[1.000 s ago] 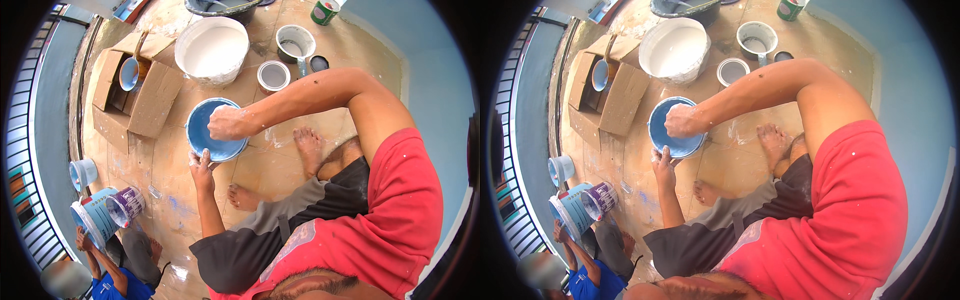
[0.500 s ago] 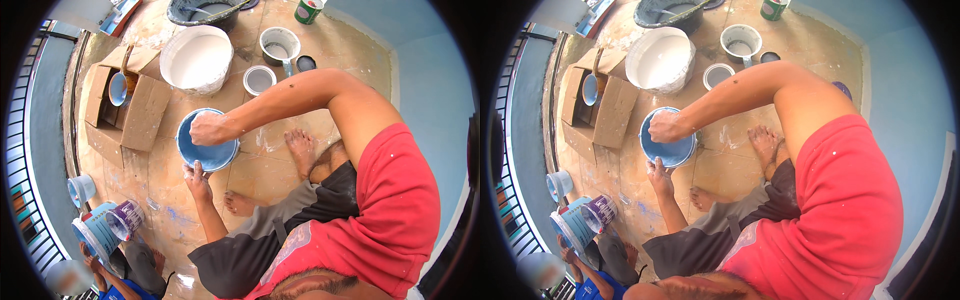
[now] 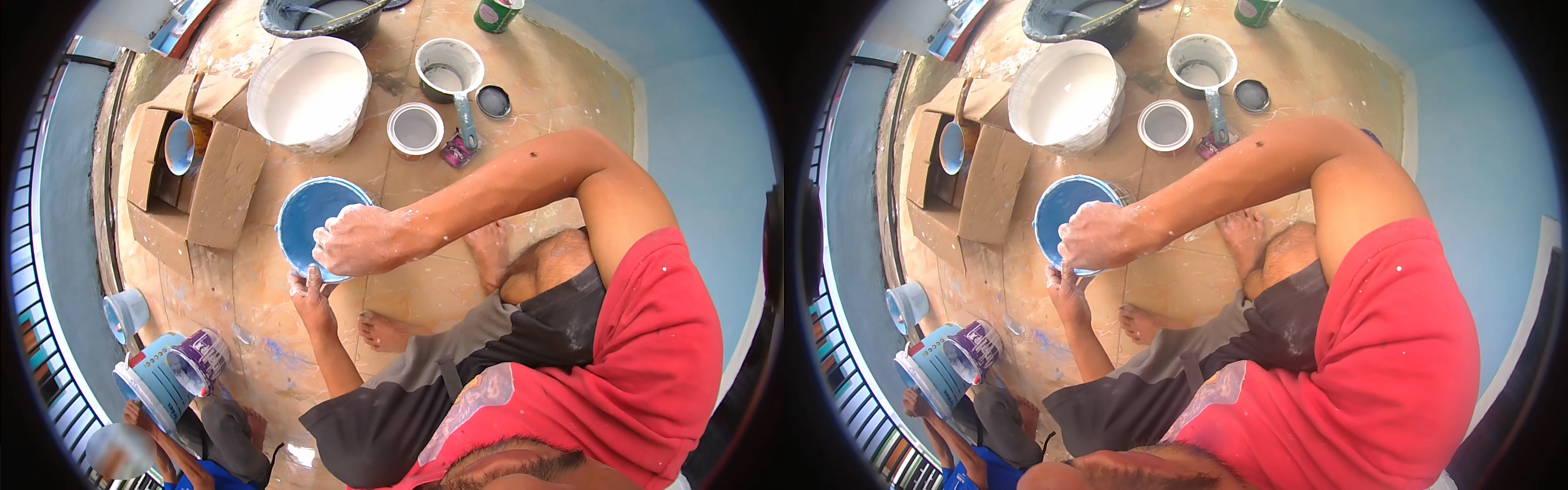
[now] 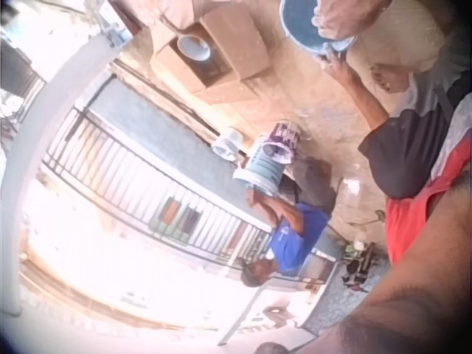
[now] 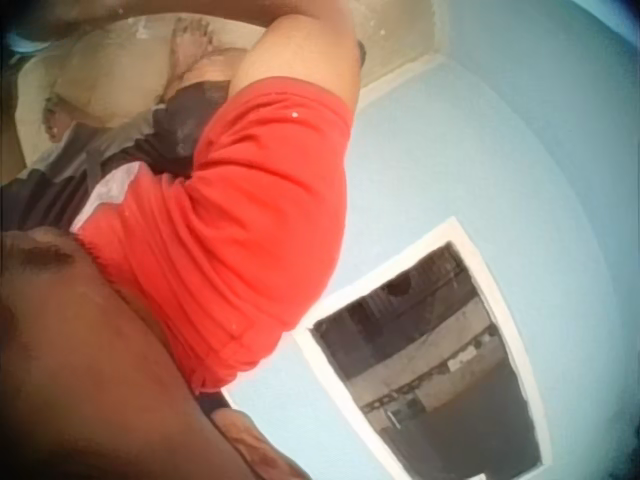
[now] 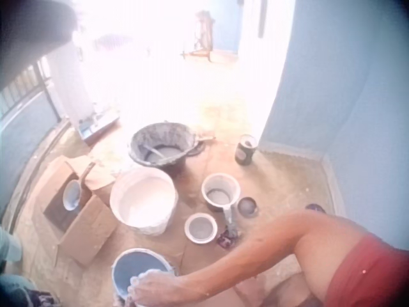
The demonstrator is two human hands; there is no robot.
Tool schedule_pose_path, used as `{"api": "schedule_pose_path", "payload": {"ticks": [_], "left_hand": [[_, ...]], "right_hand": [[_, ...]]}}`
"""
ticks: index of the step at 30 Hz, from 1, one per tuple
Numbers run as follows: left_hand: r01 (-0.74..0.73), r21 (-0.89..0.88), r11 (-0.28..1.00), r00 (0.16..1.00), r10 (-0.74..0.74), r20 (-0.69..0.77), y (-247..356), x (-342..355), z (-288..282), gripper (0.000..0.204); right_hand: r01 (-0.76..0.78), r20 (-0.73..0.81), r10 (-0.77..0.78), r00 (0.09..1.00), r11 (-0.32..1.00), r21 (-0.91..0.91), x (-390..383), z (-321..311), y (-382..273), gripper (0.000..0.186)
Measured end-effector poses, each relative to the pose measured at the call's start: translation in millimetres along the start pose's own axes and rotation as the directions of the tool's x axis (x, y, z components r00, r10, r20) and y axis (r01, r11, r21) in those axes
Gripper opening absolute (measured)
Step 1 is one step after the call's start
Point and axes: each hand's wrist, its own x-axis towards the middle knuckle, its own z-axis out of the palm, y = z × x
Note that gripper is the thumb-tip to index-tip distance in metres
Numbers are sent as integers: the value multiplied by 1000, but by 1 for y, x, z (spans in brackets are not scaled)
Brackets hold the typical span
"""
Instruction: The person mixes blue paint in a bucket using a stick, then pours some into a smaller container and continues stirring. Another person nearby also mixes paint in a separate bucket.
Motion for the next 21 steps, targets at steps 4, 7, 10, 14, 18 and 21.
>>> {"api": "schedule_pose_path", "payload": {"ticks": [4, 7, 10, 14, 18, 21], "left_hand": [[-45, 394, 918, 990, 94, -105, 28, -6, -19, 32], [-61, 694, 717, 950, 255, -179, 95, -12, -5, 34], [-155, 890, 430, 918, 395, -31, 159, -24, 26, 33], [-414, 838, 356, 897, 318, 308, 200, -35, 111, 30], [-444, 685, 578, 827, -30, 562, 180, -20, 214, 37], [-149, 696, 703, 848, -271, 456, 101, 8, 295, 61]], "right_hand": [[-28, -117, 25, 993, 999, -24, -29, -3, 0, 29], [-135, -225, 162, 961, 982, 129, -54, 18, 1, 21], [-193, -308, 274, 911, 943, 271, -67, 39, 0, 22], [-248, -291, 336, 896, 921, 301, -69, 56, 9, 28], [-94, -403, 405, 821, 791, 604, -63, 74, 10, 30], [162, -404, 457, 793, 482, 861, -67, 119, -2, 44]]}}
